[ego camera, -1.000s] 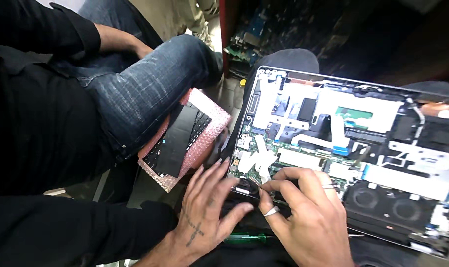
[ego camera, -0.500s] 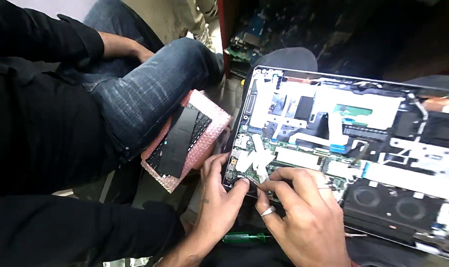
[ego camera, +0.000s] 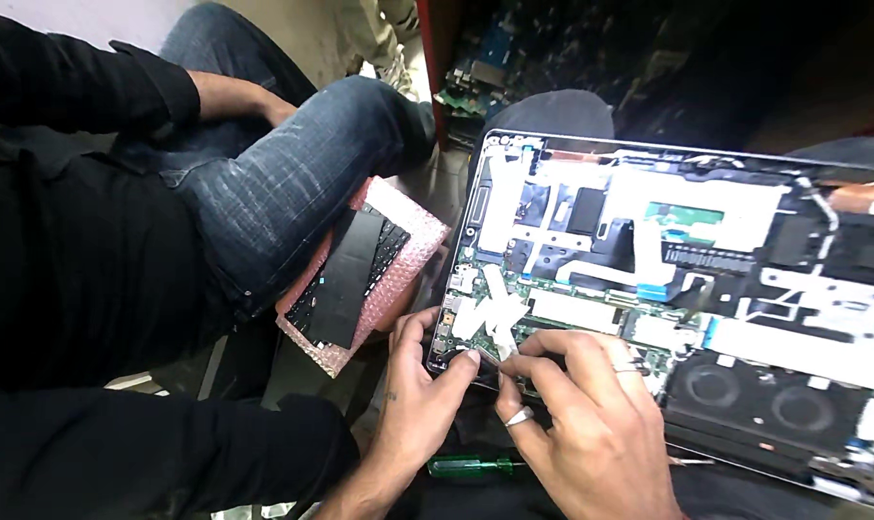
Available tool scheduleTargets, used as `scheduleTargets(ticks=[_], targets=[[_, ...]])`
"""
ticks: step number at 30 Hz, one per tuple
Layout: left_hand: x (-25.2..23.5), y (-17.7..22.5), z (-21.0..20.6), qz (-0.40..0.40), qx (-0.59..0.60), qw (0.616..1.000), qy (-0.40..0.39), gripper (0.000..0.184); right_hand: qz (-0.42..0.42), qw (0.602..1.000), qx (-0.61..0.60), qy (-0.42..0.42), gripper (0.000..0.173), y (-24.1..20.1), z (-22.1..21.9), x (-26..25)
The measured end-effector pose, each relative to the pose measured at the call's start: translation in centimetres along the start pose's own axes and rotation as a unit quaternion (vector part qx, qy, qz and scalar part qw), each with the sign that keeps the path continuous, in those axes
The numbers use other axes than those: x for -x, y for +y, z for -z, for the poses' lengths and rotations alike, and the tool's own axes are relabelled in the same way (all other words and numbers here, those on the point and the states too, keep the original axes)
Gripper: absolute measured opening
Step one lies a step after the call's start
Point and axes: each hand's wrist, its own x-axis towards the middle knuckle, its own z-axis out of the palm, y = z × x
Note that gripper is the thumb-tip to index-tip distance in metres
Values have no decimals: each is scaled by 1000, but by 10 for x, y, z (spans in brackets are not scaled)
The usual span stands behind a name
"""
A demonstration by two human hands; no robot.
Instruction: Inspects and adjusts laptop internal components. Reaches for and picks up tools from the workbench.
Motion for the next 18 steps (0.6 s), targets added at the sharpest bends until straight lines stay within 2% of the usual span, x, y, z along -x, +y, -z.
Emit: scheduleTargets(ticks=[18], targets=[[2, 1, -5, 7, 22, 1000, 6, 46, 3, 1000, -13, -5, 16, -1, 0, 0]])
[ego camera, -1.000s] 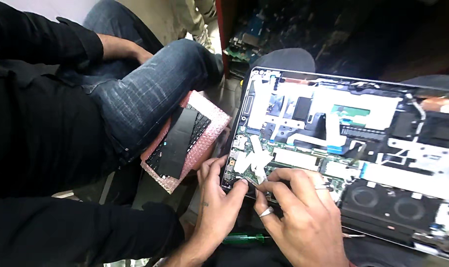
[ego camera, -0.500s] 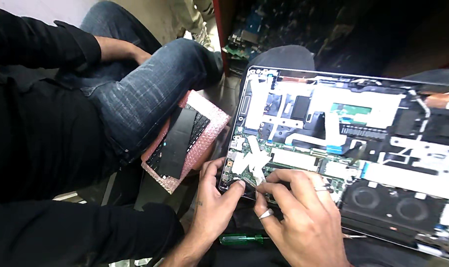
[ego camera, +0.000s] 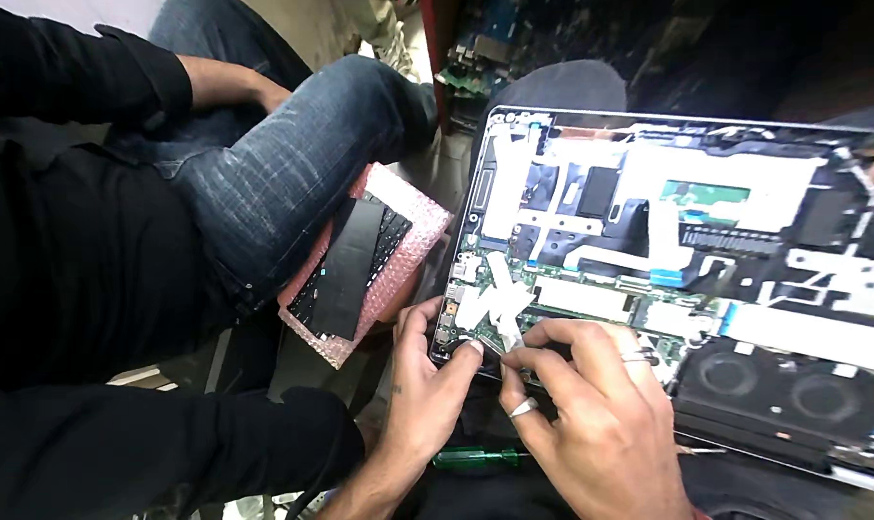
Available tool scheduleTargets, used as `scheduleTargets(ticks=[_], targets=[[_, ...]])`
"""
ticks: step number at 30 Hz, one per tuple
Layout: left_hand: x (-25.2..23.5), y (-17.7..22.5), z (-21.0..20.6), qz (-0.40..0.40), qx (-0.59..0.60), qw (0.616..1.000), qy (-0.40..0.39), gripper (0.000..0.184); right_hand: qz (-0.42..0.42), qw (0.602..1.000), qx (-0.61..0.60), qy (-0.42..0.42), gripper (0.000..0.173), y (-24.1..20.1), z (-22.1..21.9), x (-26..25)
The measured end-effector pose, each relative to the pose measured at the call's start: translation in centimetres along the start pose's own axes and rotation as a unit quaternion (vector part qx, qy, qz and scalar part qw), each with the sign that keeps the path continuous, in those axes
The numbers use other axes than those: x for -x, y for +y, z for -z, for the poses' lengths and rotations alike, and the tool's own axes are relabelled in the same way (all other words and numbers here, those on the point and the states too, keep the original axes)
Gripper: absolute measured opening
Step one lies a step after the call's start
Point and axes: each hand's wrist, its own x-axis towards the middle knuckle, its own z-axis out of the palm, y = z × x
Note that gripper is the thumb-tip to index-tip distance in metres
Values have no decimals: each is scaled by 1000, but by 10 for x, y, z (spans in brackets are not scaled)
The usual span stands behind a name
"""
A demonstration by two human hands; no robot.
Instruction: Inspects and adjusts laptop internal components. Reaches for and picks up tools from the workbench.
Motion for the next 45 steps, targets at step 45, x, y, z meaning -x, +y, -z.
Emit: scheduleTargets(ticks=[45], targets=[[-5, -10, 0, -23, -9, 1000, -10, 49, 15, 997, 64, 34, 15, -3, -9, 2]])
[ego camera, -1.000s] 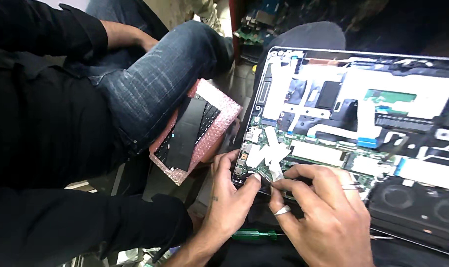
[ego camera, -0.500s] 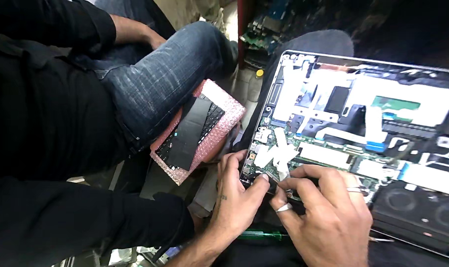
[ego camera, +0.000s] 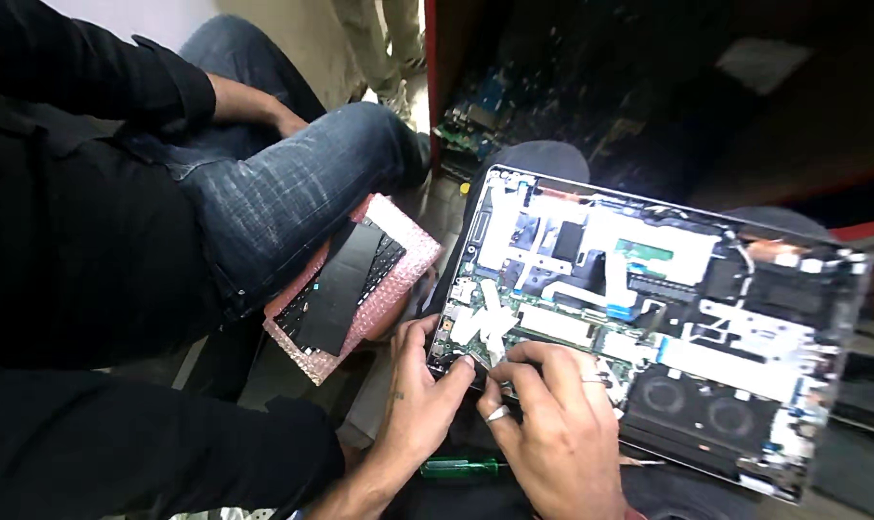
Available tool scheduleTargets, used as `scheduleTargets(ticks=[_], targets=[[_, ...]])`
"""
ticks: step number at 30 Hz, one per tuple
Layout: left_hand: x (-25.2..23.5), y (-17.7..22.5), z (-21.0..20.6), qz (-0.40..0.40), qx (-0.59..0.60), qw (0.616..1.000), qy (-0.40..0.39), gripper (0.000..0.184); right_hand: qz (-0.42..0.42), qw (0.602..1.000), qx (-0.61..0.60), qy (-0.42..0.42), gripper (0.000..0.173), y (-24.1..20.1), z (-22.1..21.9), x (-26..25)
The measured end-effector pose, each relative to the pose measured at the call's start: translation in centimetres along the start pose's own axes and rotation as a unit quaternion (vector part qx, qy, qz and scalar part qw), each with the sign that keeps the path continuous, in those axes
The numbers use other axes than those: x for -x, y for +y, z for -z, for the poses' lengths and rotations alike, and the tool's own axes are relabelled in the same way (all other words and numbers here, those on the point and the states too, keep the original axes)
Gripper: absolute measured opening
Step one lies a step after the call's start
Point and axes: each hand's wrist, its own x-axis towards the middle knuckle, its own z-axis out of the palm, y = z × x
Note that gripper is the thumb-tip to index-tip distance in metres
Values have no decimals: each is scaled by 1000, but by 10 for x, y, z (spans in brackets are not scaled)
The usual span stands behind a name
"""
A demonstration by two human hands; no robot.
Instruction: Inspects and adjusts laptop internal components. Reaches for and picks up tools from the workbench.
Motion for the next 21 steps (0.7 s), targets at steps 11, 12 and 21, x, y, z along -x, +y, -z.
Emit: scheduleTargets(ticks=[11, 12, 21], targets=[[1, -1, 0, -8, 21, 1000, -1, 48, -20, 1000, 13, 12, 14, -7, -5, 3], [0, -1, 0, -8, 18, 1000, -1, 48, -20, 1000, 12, 12, 14, -8, -5, 3], [-1, -1, 1, -2, 10, 1000, 1, 48, -24, 999, 19, 8, 14, -9, -5, 3]])
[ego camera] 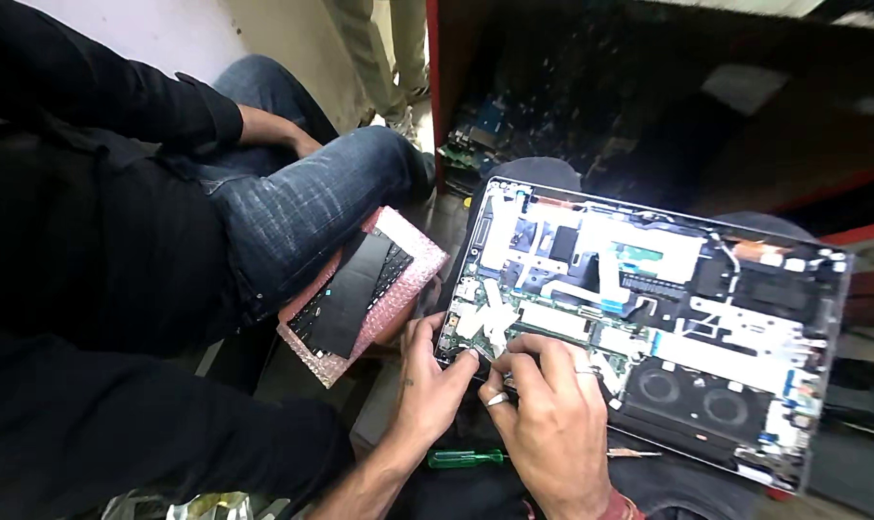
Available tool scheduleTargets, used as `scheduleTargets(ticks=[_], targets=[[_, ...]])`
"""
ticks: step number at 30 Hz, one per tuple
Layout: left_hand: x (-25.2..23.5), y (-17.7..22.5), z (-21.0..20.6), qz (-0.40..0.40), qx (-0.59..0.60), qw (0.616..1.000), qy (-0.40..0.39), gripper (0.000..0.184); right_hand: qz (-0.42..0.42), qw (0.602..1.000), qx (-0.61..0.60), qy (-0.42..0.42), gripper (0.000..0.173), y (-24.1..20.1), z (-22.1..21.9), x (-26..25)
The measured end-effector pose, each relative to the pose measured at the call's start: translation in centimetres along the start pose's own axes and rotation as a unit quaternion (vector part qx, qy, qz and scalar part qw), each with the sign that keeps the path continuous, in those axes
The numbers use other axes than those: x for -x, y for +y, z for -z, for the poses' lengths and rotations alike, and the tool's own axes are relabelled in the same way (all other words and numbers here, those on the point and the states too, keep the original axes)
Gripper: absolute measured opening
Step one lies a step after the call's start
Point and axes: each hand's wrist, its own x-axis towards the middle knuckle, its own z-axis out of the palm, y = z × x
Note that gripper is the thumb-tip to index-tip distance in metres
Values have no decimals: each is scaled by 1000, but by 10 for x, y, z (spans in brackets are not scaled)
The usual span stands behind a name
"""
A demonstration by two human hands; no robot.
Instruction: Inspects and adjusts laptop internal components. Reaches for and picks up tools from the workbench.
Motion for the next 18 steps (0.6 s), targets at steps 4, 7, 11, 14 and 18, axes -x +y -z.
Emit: scheduleTargets(ticks=[4, 7, 11, 14, 18], targets=[[1, -3, -1, -10, -8, 1000, 2, 48, 3, 1000, -18, -6, 15, 5, 4, 0], [2, -3, 1, -11, -18, 1000, 1, 49, 17, 998, -52, -11, 19, 14, 11, 1], [4, -1, 3, -10, -20, 1000, -7, 49, 21, 998, -60, -12, 19, 17, 14, 5], [5, 2, 4, -4, -17, 1000, -11, 50, 19, 998, -57, -13, 18, 14, 15, 3], [6, 5, 4, -1, -14, 1000, -13, 50, 16, 998, -50, -16, 18, 11, 15, 0]])
